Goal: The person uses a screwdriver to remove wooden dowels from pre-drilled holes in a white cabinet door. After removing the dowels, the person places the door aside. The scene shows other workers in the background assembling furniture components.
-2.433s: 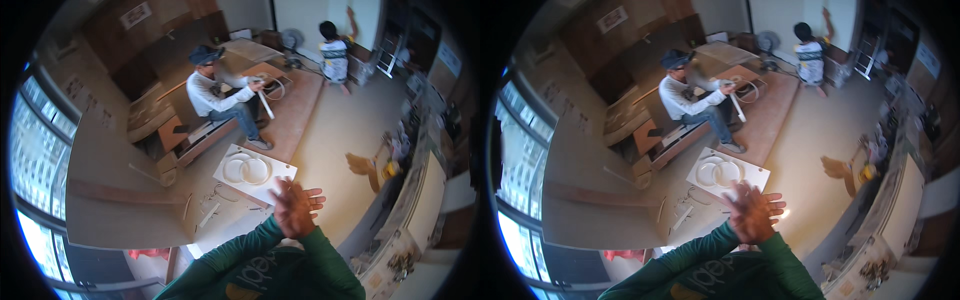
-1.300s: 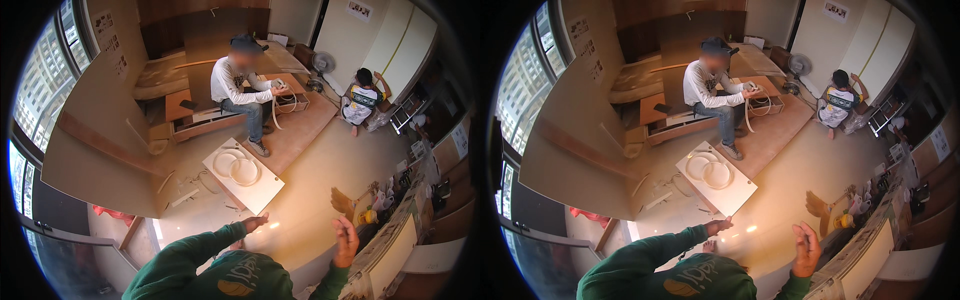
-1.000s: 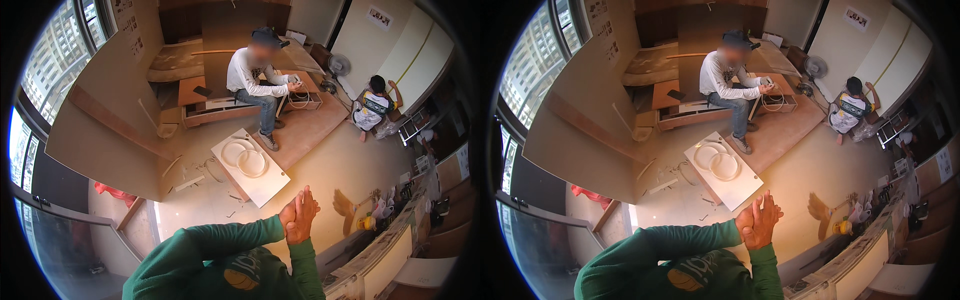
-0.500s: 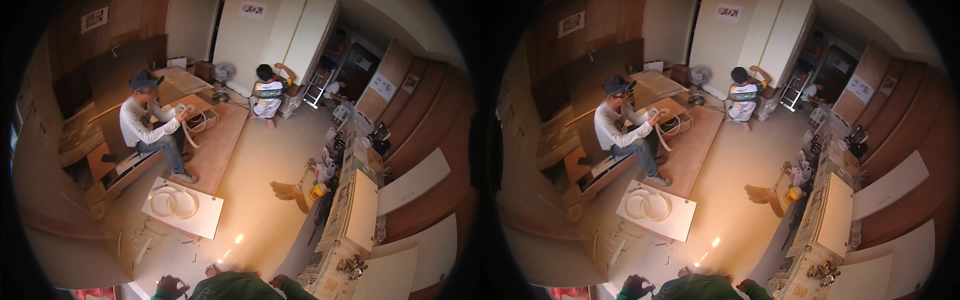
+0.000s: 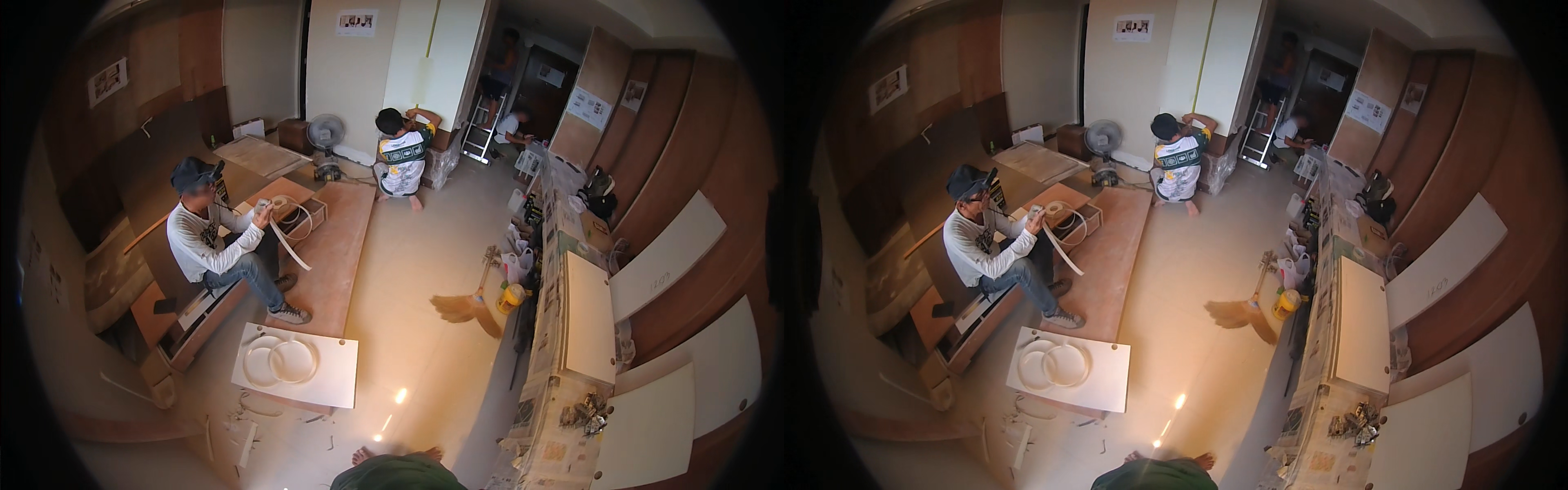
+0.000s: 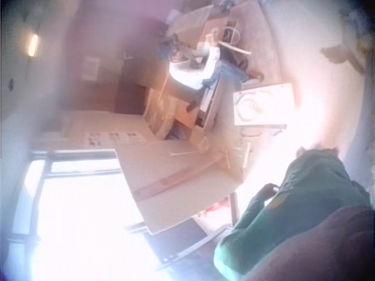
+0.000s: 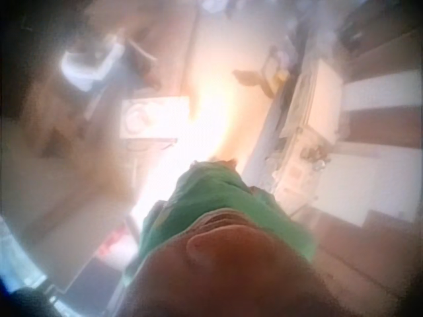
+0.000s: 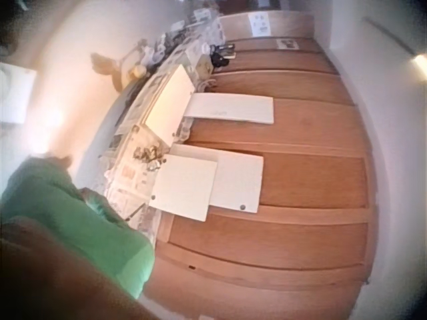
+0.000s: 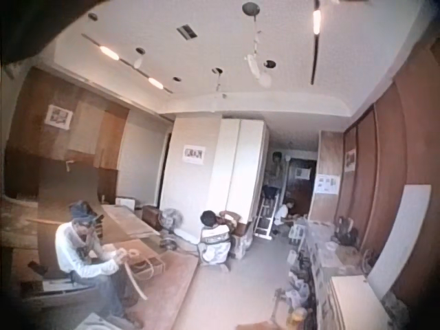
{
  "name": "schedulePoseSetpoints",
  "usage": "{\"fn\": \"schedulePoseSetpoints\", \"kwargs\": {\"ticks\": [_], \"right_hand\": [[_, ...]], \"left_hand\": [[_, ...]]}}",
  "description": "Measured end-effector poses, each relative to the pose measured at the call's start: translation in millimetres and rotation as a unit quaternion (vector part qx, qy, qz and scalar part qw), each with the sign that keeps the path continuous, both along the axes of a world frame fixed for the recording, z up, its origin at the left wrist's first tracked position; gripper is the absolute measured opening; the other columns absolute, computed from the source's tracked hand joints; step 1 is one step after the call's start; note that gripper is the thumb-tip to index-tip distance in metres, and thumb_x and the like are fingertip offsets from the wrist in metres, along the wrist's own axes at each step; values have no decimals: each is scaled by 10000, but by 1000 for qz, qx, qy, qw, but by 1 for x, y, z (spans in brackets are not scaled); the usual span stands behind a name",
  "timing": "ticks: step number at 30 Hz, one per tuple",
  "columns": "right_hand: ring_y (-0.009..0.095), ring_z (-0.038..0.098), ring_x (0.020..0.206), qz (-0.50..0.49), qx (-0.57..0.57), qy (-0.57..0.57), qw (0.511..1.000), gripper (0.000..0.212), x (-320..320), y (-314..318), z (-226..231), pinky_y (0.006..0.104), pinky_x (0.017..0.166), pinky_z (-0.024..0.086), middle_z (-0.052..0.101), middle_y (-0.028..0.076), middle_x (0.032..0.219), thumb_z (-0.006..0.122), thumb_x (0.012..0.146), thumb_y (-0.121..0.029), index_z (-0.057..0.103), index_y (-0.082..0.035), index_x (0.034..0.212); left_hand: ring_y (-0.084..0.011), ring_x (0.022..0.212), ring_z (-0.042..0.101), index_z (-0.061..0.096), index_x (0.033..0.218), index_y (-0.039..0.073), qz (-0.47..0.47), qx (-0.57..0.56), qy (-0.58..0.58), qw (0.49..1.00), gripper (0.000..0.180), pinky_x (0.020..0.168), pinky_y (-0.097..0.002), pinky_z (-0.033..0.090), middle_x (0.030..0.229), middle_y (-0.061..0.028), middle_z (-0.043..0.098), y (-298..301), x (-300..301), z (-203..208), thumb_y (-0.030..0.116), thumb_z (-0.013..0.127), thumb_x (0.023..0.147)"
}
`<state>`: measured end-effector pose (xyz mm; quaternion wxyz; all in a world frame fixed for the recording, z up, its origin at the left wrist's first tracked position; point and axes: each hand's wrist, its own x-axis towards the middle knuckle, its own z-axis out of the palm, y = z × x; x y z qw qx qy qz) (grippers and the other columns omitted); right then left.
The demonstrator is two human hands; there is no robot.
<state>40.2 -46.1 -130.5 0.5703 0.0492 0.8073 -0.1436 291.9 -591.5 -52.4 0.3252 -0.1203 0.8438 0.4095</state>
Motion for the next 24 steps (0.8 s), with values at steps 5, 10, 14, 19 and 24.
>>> {"fn": "schedulePoseSetpoints", "kwargs": {"ticks": [5,10,14,19,24], "right_hand": [[361,716,1104,-9,-11,10,1000,480,-12,-16,11,482,978,544,765,119,1194,515,979,-479,768,-150,1220],[363,716,1102,-19,-12,10,1000,483,-14,-20,15,483,977,545,766,122,1190,516,977,-482,769,-147,1216],[365,716,1100,-22,-11,11,1000,484,-15,-19,16,484,975,545,766,126,1186,517,976,-484,770,-145,1212],[366,716,1098,-29,-9,11,999,486,-16,-19,18,485,973,546,766,129,1181,519,974,-486,770,-141,1208],[368,717,1096,-34,-10,12,999,489,-13,-18,19,487,972,546,766,133,1177,520,972,-488,771,-138,1203]], "left_hand": [[-322,981,716,808,1022,160,0,6,-8,1000,309,894,-438,577,1048,-173,749,0,-23,10,398,828,827],[-322,982,718,806,1032,158,-4,11,-17,1000,312,896,-437,576,1050,-174,750,1,-33,13,395,827,830],[-323,983,719,805,1039,157,-4,15,-21,1000,314,898,-436,576,1052,-175,751,3,-37,10,393,827,833],[-323,984,721,803,1048,155,-5,20,-21,1000,318,899,-435,576,1054,-175,752,4,-43,8,390,826,836],[-323,985,722,801,1057,153,-6,25,-22,999,321,901,-434,575,1056,-176,753,5,-45,7,388,825,840]]}}
